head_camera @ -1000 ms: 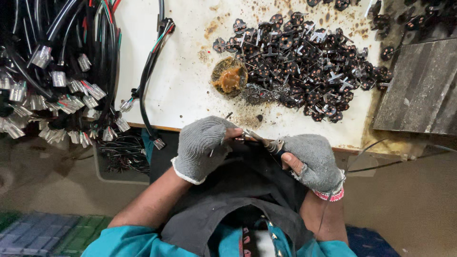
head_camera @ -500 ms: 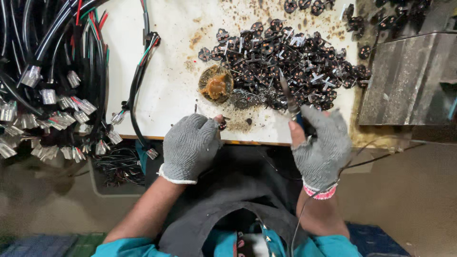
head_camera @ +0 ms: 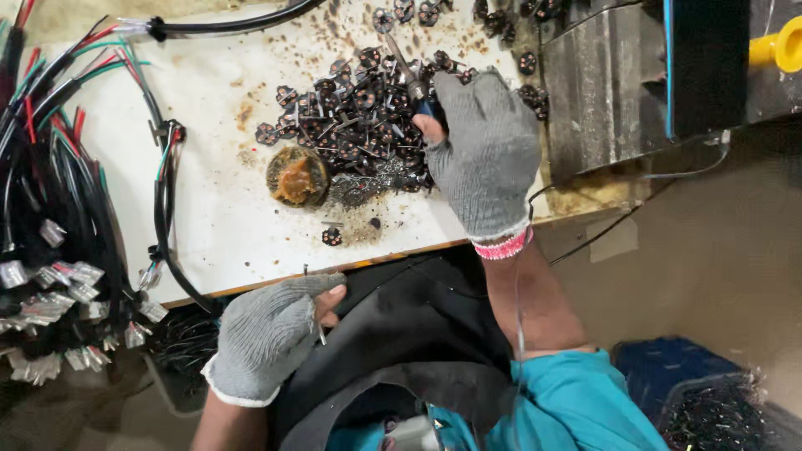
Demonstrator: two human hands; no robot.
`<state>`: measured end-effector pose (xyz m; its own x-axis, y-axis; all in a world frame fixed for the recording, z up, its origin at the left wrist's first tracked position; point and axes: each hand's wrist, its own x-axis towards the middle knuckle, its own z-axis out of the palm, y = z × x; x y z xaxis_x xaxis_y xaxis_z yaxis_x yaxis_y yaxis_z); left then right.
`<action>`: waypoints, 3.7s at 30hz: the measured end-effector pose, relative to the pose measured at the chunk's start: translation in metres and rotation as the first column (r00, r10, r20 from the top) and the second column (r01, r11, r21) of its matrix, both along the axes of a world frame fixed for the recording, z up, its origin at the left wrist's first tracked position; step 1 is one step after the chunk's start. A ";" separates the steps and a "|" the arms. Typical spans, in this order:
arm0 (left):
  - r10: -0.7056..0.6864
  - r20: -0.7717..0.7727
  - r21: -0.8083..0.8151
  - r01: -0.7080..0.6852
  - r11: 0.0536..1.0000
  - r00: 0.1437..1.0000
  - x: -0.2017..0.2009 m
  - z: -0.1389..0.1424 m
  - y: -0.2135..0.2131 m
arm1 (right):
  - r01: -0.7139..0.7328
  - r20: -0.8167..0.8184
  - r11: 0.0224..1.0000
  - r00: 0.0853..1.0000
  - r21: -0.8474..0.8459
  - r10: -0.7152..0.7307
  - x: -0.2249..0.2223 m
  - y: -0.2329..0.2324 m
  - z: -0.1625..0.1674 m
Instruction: The person solders wires to small black connector components at a workbench. They hold a component and wire in one hand, dip the wire into a rosin container, apply a soldering iron to the joint, and set finished pieces on the table while working through a pile of parts.
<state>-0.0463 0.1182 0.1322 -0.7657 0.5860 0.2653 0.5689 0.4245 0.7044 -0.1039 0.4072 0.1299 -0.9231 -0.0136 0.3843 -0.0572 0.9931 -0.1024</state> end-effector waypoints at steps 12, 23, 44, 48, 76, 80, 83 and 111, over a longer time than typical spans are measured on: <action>-0.127 -0.153 -0.108 0.111 0.988 0.980 0.004 -0.009 0.020 | 0.041 -0.132 0.964 0.988 -0.261 -0.078 0.150 0.052 -0.023; -0.354 -0.105 0.118 0.366 0.923 0.929 -0.001 0.024 0.117 | 0.322 0.019 0.929 0.946 -0.185 -0.324 0.187 0.118 -0.039; -0.262 -0.159 0.054 0.273 0.960 0.952 0.005 -0.031 0.317 | 0.200 -0.318 0.922 0.896 -0.332 -0.309 0.174 0.133 -0.036; -0.255 -0.187 0.067 0.272 0.960 0.949 0.003 -0.028 0.317 | 0.200 -0.249 0.900 0.918 -0.386 -0.310 0.172 0.134 -0.046; -0.241 -0.230 0.018 0.252 0.968 0.943 0.004 -0.035 0.306 | 0.292 -0.088 0.824 0.921 -0.485 -0.378 0.173 0.122 -0.038; -0.221 -0.261 0.043 0.240 0.970 0.940 0.005 -0.036 0.303 | 0.255 -0.245 0.927 0.914 -0.275 -0.324 0.165 0.117 -0.025; -0.225 -0.236 0.061 0.246 0.967 0.945 0.004 -0.036 0.302 | 0.243 -0.259 0.938 0.916 -0.246 -0.305 0.164 0.118 -0.023; -0.380 -0.137 0.058 0.390 0.919 0.915 0.009 -0.007 0.270 | 0.311 0.107 0.809 0.948 -0.498 -0.299 0.197 0.136 -0.048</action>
